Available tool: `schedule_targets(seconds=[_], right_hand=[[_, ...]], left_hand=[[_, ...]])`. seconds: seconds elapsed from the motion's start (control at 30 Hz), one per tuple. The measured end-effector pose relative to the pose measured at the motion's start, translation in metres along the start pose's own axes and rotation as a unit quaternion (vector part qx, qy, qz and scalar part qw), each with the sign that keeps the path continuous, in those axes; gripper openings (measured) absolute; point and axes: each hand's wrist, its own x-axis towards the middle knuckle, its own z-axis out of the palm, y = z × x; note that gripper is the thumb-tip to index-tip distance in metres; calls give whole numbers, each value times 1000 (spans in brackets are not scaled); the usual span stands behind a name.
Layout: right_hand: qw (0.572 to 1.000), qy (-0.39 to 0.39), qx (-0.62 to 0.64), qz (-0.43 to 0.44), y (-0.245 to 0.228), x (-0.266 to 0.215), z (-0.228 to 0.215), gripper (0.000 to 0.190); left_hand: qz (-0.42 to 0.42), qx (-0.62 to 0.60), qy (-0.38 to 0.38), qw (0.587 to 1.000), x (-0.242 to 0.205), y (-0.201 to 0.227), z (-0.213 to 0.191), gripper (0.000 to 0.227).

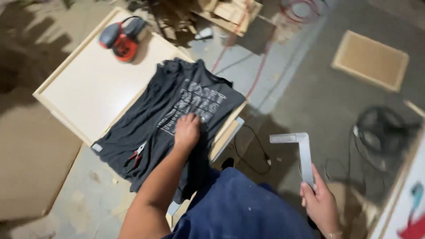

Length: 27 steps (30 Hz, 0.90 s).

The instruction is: Aligning and securing a t-shirt inside a wooden frame using a speed square and pliers.

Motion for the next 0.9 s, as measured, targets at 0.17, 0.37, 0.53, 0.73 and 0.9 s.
schedule_targets(seconds=[0.17,0.37,0.53,0.73,0.9], right_hand=[[992,-53,110,-36,7,82,0,71],[978,-157,90,-100,-39,156,-8,69],[947,-269,68,-160,-64,237,-2,75],[899,-366,44,-236,-139,249,40,67],[835,-469,95,-271,-165,277,134,64]], left_hand=[[-81,35,18,996,8,0,27,16],[-223,-156,-15,962,-22,38,0,10],[-287,-227,19,930,-67,84,2,10],[-387,-429,37,815,-99,106,1,20],[-493,-459,76,735,-122,60,47,18]])
